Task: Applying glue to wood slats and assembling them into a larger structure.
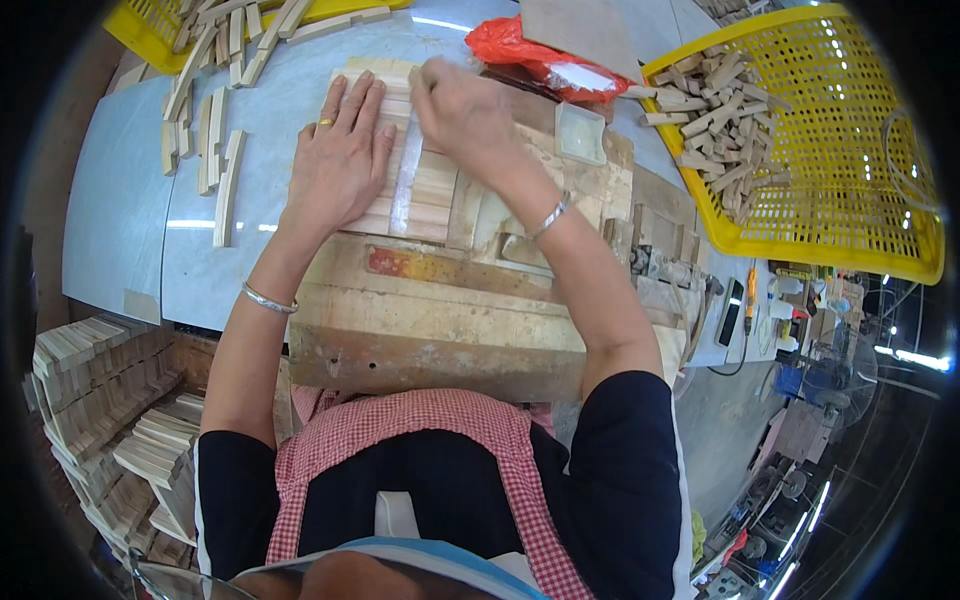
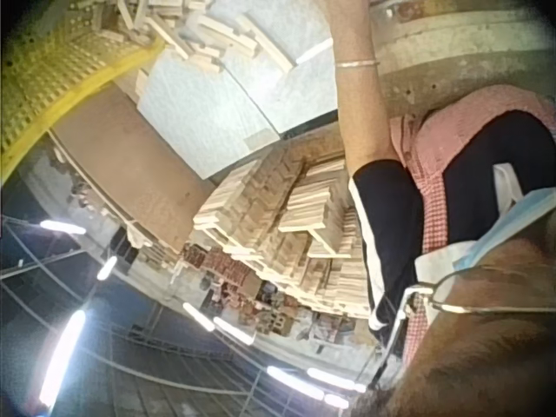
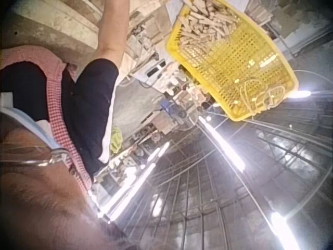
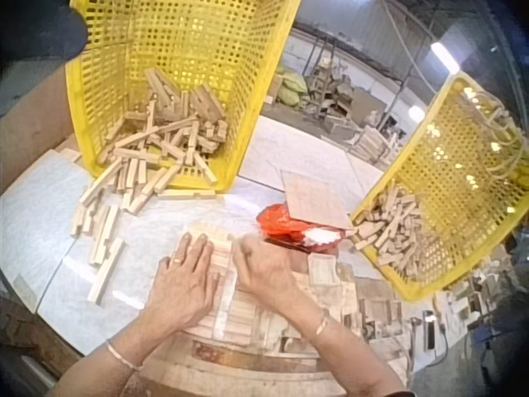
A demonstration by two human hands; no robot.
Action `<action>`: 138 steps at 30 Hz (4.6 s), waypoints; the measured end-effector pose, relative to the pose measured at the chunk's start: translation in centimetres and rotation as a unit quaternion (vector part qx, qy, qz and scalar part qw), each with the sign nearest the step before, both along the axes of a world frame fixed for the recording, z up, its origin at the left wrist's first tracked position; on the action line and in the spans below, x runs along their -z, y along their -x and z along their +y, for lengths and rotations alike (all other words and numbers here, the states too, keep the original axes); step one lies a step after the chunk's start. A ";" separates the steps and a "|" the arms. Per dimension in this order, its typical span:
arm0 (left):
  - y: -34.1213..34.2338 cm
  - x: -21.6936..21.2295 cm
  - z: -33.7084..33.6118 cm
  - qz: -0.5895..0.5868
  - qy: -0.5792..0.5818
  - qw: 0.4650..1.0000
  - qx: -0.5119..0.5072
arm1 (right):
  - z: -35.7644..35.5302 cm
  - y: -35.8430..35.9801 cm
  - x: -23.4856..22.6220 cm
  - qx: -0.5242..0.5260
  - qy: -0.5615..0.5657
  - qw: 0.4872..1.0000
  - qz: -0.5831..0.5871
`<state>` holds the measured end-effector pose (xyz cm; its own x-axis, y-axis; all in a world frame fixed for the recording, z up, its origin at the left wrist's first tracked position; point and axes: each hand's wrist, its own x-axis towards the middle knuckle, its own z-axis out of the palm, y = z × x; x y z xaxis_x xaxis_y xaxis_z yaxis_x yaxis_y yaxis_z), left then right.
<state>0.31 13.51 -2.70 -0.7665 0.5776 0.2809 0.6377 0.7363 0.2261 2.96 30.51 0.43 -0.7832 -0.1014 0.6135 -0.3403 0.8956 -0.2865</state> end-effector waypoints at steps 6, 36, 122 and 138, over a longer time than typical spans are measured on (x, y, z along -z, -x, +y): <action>0.1 0.3 0.0 0.010 -0.006 1.000 -0.006 | -5.3 -11.0 -0.5 -0.086 -0.079 0.987 -0.113; -0.1 -0.5 -0.3 -0.001 0.031 1.000 -0.001 | 13.9 -2.0 -5.5 0.139 0.481 0.850 -0.161; -0.2 0.0 -0.3 -0.015 -0.039 0.999 -0.003 | -2.0 3.0 -2.3 0.090 -0.129 0.982 -0.101; -0.3 0.5 -0.2 0.017 -0.044 0.999 -0.015 | -3.2 2.8 -2.1 0.127 -0.160 0.968 -0.148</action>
<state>0.66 13.28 -3.20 -0.7723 0.5259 0.3563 0.6237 0.7340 0.2686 0.21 27.36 2.49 -0.9440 -0.0306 0.3284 -0.0436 0.9985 -0.0323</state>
